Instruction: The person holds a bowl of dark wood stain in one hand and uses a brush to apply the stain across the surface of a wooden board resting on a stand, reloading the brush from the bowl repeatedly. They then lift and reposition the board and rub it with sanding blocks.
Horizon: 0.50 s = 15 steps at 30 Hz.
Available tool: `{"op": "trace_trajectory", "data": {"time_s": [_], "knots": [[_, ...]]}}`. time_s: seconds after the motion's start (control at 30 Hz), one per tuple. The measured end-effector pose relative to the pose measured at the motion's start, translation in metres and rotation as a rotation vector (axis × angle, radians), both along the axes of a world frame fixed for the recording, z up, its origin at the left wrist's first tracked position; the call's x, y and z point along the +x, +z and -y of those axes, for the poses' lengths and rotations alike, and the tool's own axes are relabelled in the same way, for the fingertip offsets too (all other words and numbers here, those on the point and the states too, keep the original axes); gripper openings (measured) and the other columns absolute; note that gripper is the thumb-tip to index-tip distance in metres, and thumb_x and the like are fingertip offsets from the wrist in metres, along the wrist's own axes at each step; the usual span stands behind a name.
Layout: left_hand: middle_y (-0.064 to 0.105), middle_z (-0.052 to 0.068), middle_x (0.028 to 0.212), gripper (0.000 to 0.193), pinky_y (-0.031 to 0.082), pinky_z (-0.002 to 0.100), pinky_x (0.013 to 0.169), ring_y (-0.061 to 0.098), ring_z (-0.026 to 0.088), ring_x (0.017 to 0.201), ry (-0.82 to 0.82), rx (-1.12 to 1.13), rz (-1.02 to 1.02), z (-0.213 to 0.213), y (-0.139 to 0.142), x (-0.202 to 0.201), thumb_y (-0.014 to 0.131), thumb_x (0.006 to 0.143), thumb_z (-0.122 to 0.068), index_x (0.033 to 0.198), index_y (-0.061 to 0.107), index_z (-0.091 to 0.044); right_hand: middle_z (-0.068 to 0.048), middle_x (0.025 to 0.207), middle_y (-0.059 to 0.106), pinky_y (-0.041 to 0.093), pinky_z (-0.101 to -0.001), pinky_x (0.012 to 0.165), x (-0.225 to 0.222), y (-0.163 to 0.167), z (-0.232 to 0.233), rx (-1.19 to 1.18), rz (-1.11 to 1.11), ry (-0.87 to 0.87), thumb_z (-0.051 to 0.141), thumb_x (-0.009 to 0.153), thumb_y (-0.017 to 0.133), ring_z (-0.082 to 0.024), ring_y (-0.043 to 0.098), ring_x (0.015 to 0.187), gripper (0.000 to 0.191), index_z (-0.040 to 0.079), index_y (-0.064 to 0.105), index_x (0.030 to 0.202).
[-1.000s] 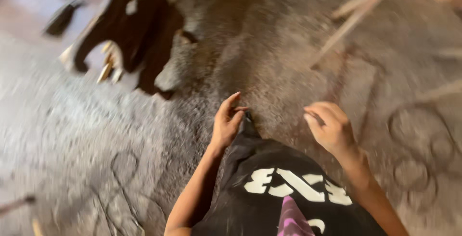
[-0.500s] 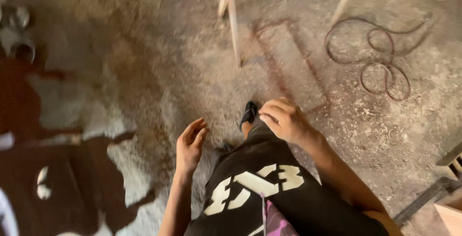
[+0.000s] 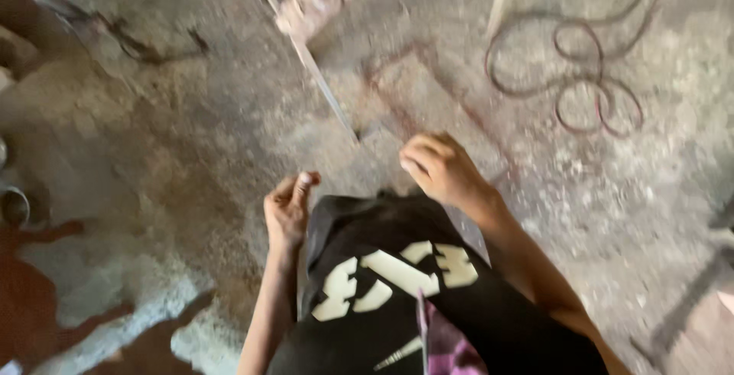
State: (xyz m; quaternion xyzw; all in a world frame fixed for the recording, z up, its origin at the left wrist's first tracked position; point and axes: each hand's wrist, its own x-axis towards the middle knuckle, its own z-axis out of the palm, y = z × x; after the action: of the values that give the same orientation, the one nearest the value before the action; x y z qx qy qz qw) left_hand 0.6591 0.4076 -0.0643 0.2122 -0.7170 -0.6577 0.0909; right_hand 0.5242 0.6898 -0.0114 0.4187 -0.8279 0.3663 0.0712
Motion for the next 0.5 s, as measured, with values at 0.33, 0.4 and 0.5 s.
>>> {"op": "trace_trajectory", "data": {"time_s": [0.33,0.4,0.5], "knots": [[0.077,0.010,0.098,0.030,0.058,0.029,0.080,0.074,0.013,0.089,-0.356,-0.064,0.006,-0.023,-0.015,-0.186,0.058,0.102,-0.020,0.116,0.071,0.002,-0.011,0.101,0.074,0.056,-0.0387,0.083,-0.073,-0.009,-0.054,0.032,0.101,-0.433,0.012,0.089,0.076,-0.029,0.070,0.094,0.012,0.004,0.072,0.097],[0.076,0.011,0.100,0.031,0.058,0.029,0.081,0.074,0.014,0.090,-0.416,-0.012,0.007,-0.021,-0.024,-0.233,0.058,0.100,-0.018,0.121,0.070,0.001,-0.011,0.101,0.074,0.057,-0.0385,0.082,-0.083,-0.013,-0.065,0.021,0.155,-0.565,0.013,0.090,0.075,-0.028,0.071,0.094,0.011,0.005,0.072,0.098],[0.078,0.014,0.101,0.030,0.057,0.030,0.079,0.073,0.016,0.089,-0.527,0.036,0.132,-0.030,-0.032,-0.286,0.062,0.098,-0.015,0.122,0.072,0.001,-0.012,0.101,0.075,0.057,-0.0417,0.082,-0.095,-0.011,-0.079,0.109,0.165,-0.720,0.010,0.088,0.075,-0.032,0.070,0.094,0.011,0.004,0.073,0.098]]}}
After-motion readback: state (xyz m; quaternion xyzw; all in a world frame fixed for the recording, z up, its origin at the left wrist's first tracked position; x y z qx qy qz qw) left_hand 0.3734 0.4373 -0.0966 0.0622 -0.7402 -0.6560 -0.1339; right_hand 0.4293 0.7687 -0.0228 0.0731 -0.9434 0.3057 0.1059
